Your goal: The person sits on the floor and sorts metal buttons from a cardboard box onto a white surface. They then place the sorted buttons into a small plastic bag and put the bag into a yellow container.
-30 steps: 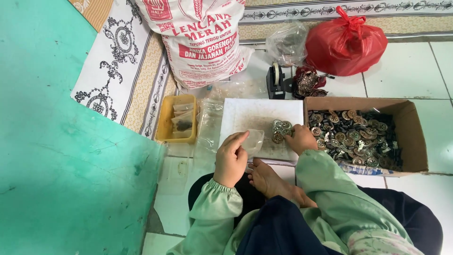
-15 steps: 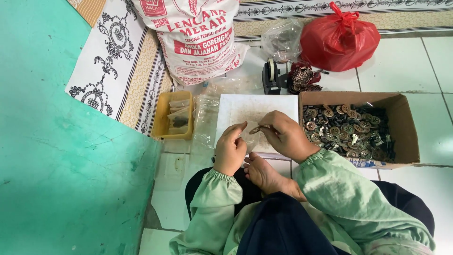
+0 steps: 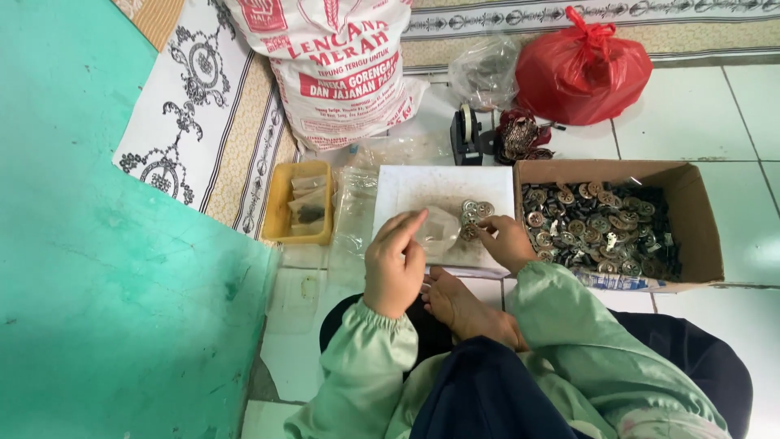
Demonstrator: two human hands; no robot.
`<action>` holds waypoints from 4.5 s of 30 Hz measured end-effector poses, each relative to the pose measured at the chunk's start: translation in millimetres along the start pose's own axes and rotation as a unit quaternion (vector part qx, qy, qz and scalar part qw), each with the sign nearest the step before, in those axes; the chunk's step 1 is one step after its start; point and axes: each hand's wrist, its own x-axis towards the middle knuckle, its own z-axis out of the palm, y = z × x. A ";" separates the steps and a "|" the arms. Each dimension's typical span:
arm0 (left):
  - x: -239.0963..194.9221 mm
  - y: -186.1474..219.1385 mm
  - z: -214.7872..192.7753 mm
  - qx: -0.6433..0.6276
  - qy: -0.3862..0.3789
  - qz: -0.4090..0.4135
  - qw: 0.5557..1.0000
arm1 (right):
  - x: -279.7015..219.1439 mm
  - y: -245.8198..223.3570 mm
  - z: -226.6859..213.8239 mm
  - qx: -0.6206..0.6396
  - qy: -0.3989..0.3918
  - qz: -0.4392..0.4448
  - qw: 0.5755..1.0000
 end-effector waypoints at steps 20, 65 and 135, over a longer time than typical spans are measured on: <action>-49.1 -49.2 -11.3 0.002 -0.047 -0.165 0.985 | -10.8 -43.5 7.2 0.056 0.019 0.031 0.998; -33.6 -56.0 28.9 0.007 -0.041 -0.196 0.980 | -24.8 -114.6 -56.8 0.244 0.172 -0.152 0.942; 6.6 -48.5 23.4 0.109 -0.170 -0.076 0.976 | 25.9 -16.7 -24.5 -0.063 -0.048 0.010 0.997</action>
